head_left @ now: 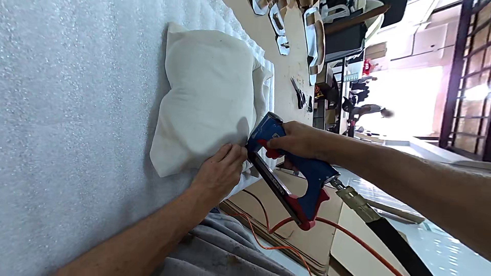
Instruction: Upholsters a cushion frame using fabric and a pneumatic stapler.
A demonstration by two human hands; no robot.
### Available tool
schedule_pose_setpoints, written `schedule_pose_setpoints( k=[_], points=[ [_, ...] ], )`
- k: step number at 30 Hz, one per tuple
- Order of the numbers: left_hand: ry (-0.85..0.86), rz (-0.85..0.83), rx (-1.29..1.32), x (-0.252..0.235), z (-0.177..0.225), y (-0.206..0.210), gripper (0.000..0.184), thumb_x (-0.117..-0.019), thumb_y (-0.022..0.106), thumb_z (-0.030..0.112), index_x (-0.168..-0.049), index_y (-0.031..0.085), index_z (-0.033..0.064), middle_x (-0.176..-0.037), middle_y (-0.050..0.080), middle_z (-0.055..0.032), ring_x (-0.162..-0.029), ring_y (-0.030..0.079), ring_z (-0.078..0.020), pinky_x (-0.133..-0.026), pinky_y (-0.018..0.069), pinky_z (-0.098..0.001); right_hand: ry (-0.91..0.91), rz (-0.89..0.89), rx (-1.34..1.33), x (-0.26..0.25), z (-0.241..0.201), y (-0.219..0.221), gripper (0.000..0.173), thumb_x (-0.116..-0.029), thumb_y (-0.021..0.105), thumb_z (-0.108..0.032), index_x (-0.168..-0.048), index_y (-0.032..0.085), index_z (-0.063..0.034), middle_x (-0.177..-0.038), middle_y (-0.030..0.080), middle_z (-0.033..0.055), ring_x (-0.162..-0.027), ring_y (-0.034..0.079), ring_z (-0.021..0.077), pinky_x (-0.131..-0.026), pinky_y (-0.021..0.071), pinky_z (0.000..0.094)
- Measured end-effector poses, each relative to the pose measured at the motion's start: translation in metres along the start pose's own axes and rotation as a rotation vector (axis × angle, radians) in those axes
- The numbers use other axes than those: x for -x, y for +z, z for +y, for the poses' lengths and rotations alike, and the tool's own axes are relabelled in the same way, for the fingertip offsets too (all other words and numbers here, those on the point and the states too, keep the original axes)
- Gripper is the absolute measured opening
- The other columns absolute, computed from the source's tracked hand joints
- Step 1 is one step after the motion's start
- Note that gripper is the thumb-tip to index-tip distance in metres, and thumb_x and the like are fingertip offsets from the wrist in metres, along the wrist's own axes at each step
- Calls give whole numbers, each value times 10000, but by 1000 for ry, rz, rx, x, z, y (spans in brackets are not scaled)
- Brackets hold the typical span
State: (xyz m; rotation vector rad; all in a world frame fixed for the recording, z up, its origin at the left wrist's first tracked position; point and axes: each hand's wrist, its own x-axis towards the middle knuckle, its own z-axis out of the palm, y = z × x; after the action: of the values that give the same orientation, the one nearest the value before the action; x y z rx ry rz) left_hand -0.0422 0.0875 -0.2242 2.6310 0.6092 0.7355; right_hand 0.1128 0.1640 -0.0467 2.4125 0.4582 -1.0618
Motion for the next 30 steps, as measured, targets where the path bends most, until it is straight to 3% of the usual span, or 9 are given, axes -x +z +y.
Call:
schedule_pose_setpoints(
  k=[12,23,25,28,30],
  points=[
    [-12,0,12,0,1,0,281,-951,584,13,-1206,701,25,-1389,612,-100,-1294,568,-264,-1152,401,-412,4,-86,40,-8,-8,-12,219,-1067,556,-228,-1174,527,-39,-865,722,132,-491,653,215,-435,571,341],
    [-7,-6,3,1,4,0,299,-992,547,82,-1249,699,78,-1401,596,-91,-1307,541,-276,-1147,383,-443,-43,-129,77,-8,-5,-20,228,-1070,538,-255,-1124,530,-33,-809,704,117,-481,633,184,-437,554,315],
    [-11,2,11,1,3,-2,293,-997,562,145,-1247,706,93,-1403,598,-94,-1320,536,-279,-1163,371,-454,-121,-125,52,-6,12,-36,261,-1070,541,-280,-1173,550,-41,-861,709,135,-513,653,210,-464,574,343],
    [-23,2,-11,2,5,1,319,-1023,555,269,-1276,699,138,-1396,605,-97,-1326,539,-288,-1174,367,-473,-268,-57,-86,-4,75,-80,286,-1088,490,-298,-1266,565,-87,-915,710,139,-539,655,234,-475,587,373],
    [-38,9,-27,5,8,3,329,-1010,574,308,-1282,702,175,-1386,612,-93,-1323,541,-290,-1171,371,-492,-305,87,-176,-13,127,-98,273,-1089,480,-296,-1271,552,-106,-850,698,146,-516,652,257,-457,588,407]
  ],
)
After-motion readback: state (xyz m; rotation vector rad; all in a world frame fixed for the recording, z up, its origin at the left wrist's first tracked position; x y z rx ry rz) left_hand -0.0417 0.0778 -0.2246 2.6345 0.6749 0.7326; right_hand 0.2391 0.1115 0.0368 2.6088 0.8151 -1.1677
